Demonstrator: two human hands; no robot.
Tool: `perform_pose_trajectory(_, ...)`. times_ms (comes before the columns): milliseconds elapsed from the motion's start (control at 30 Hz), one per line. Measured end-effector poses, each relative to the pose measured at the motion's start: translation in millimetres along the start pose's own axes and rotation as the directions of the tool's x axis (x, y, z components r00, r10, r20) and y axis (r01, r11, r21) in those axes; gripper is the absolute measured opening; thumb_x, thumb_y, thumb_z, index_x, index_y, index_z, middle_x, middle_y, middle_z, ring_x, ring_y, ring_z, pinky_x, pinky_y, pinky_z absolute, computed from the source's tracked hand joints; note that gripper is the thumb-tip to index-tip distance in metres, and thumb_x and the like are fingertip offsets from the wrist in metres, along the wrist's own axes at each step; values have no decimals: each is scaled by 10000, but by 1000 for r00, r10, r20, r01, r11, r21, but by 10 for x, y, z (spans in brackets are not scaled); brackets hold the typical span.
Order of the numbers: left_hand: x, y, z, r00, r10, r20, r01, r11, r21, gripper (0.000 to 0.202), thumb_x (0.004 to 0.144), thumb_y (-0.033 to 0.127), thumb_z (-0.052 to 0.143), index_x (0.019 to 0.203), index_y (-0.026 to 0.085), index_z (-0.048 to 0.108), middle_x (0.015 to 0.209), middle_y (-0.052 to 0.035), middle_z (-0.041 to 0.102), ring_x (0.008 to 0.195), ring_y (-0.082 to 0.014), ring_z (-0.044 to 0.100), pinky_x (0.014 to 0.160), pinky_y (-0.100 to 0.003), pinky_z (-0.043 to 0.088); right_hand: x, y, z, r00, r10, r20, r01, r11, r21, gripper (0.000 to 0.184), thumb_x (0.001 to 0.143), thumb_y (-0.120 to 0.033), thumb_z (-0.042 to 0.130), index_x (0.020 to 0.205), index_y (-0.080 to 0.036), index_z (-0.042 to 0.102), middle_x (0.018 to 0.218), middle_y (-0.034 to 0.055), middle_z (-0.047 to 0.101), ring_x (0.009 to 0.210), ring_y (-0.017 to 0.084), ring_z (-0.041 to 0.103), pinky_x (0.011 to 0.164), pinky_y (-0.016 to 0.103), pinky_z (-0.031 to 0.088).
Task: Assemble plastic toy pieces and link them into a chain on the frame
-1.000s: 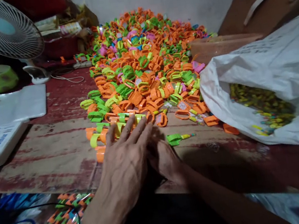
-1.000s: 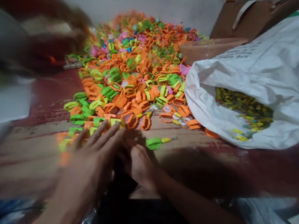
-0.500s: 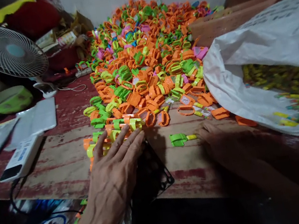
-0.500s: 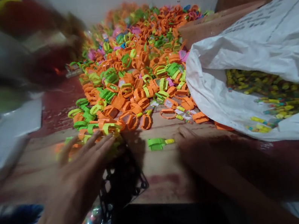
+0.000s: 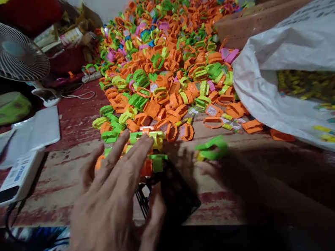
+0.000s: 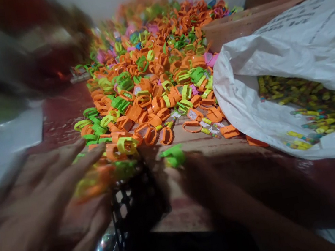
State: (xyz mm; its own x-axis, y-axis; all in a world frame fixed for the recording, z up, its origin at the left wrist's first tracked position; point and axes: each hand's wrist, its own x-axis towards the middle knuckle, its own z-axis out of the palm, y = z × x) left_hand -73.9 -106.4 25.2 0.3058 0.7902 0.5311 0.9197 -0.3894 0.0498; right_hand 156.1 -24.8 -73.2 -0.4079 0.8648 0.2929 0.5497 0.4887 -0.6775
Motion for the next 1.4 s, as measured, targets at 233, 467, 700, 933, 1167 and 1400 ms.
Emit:
perform_pose_trajectory(233, 61, -101, 249, 989, 55, 137, -67, 994, 86, 298, 1004, 206, 406, 1202, 200, 630, 1372, -75, 634, 1248, -354, 582, 1035, -612, 395, 246, -183, 571, 981, 193, -23, -189, 974, 128, 147, 784, -258, 598, 830, -213, 731, 743, 36, 732, 669, 185, 675, 619, 249, 506)
perform_pose_trajectory(467, -12, -195, 278, 991, 69, 110, -72, 997, 24, 344, 1033, 214, 333, 1231, 154, 608, 1383, -102, 623, 1290, -305, 565, 1075, -555, 395, 295, -143, 593, 986, -138, -91, 138, 990, -13, 161, 760, -119, 556, 751, -199, 696, 737, 29, 723, 645, 152, 661, 647, 219, 502)
perform_pose_trajectory(700, 16, -238, 213, 978, 57, 199, -64, 998, 25, 349, 1019, 288, 372, 1257, 175, 601, 1428, -100, 587, 1321, -289, 541, 1087, -533, 406, 281, -222, 596, 989, -141, -50, 144, 988, 59, 209, 808, -117, 503, 874, -190, 688, 872, 53, 722, 756, 170, 658, 737, 254, 523)
perform_pose_trajectory(933, 27, -192, 290, 990, 69, 122, -79, 994, 80, 288, 994, 241, 445, 1197, 160, 633, 1359, -97, 643, 1243, -320, 600, 1013, -538, 457, 217, -182, 679, 988, -122, -91, 119, 992, -46, 254, 857, -133, 480, 973, -219, 689, 866, 51, 723, 751, 184, 658, 724, 269, 514)
perform_pose_trajectory(1167, 54, -88, 214, 995, -38, 87, 31, 996, 84, 356, 938, 332, 606, 1253, 165, 613, 1424, -113, 589, 1326, -325, 533, 1104, -534, 404, 174, -115, 733, 984, -89, -156, 74, 992, -97, 259, 889, -214, 476, 1045, -187, 681, 846, 73, 719, 757, 212, 663, 702, 296, 496)
perform_pose_trajectory(1400, -734, -61, 5, 642, -652, -405, 631, 748, -205, 82, 922, 251, 603, 945, 212, 672, 819, 23, 714, 710, -146, 669, 686, -273, 530, 207, -81, 741, 984, -69, -162, 45, 987, -152, 297, 878, -297, 401, 731, -191, 637, 616, 76, 638, 534, 195, 558, 545, 304, 405)
